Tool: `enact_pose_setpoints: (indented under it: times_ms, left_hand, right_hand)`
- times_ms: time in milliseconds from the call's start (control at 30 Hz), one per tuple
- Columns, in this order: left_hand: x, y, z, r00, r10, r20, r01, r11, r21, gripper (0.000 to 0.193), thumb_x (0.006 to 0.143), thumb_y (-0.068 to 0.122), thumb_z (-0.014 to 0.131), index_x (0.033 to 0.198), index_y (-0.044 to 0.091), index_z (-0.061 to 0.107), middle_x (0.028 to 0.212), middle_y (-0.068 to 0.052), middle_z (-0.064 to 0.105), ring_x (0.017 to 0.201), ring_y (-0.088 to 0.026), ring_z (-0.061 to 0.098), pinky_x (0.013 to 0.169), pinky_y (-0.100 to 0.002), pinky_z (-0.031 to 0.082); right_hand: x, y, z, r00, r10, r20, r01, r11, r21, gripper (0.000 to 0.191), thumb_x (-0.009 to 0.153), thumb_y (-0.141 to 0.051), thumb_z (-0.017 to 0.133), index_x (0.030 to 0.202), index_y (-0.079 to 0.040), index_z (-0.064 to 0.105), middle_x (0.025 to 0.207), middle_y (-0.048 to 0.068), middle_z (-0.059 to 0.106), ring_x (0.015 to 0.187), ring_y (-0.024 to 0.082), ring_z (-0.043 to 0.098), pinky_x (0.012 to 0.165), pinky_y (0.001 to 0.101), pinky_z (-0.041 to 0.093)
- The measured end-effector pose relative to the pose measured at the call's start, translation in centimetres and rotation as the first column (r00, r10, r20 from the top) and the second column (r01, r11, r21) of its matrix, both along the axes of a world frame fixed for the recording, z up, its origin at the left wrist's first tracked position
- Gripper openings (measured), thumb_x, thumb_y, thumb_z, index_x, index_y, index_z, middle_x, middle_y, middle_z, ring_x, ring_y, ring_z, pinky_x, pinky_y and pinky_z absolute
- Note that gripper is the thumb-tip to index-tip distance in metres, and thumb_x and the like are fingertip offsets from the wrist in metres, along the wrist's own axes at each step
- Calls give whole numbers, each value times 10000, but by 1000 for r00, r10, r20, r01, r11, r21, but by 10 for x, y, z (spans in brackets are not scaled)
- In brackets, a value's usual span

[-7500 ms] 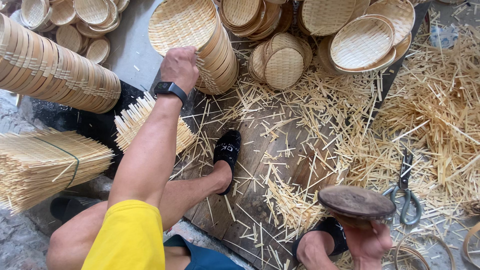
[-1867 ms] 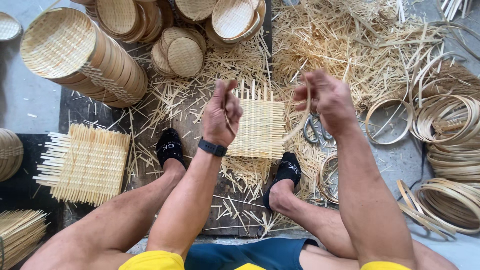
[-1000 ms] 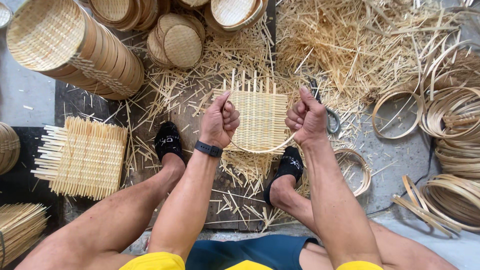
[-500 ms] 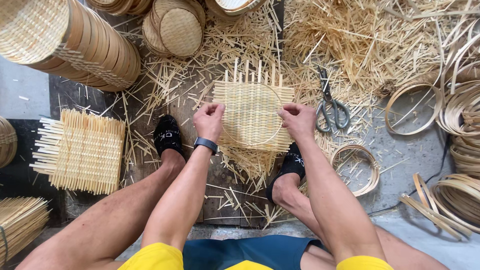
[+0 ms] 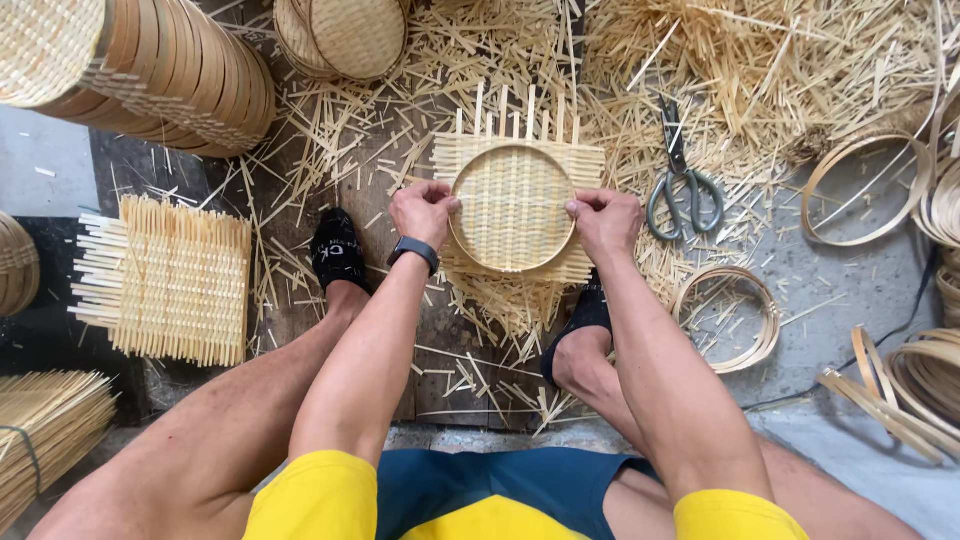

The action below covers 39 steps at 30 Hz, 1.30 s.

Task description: The person sits on the floor of a bamboo workshop and assembles round woven bamboo basket lids. They press a woven bamboo disc into a bent bamboo rim, trim excess strips with scissors, tap the rim into place on a wooden form, and stack finished lids with a pile of completed baskets.

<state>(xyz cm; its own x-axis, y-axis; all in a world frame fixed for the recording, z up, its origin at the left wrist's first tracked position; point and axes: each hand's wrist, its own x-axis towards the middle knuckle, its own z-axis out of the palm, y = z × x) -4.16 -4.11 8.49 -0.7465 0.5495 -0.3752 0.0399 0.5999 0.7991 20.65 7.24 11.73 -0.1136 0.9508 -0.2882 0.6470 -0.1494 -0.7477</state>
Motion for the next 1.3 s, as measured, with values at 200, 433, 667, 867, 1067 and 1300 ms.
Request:
enact_pose_setpoints:
  times_ms: [200,433,667,867,1067,1300]
  left_hand:
    - [4,-6,12,991,-60,-122,47,993,-109,218,681,101,923,871,64,825,820,-84,786,729,-157,729,754,-293,572]
    - [-12,-5,23,995,-40,91,52,989,-137,216,696,99,912,894,74,830,847,-74,796,754,-143,750,759,-278,603]
    - [-30,1,15,876,12,483,-16,1000,4,207,736,5,861,926,-24,786,827,-95,784,681,-145,744,625,-271,636]
    - [-27,-5,6,922,-41,384,35,999,22,217,740,28,881,933,-18,792,826,-93,780,674,-125,718,629,-262,602]
    - [-32,5,18,973,-203,111,214,971,-104,241,681,84,933,880,19,813,799,-97,783,685,-157,735,702,-302,604]
    - [-18,71,14,486,-516,-705,730,684,3,256,872,241,795,1101,127,805,1212,-96,698,1203,-331,547,1034,-430,439]
  right_hand:
    - [0,-6,2,999,-5,50,5,1000,7,160,764,-134,848,917,-93,826,782,67,779,682,148,724,709,282,569]
    - [-3,-4,3,1000,19,18,-19,1000,5,189,750,-139,859,929,-91,821,814,75,788,711,145,732,723,281,578]
    - [-7,3,6,1000,18,0,-18,1000,-25,200,756,-128,873,932,-55,814,811,89,785,715,136,722,716,277,572]
    - [-1,9,-4,999,24,-40,-27,995,-97,209,744,-143,881,927,-68,816,792,65,780,679,123,705,662,270,566]
    - [-9,33,30,976,187,112,-153,954,-256,254,713,-218,920,909,-90,821,799,89,771,695,155,694,693,305,570]
    - [-88,-41,66,369,838,402,-883,451,-132,1197,664,-497,862,1517,94,265,1528,280,323,1459,363,252,1246,447,185]
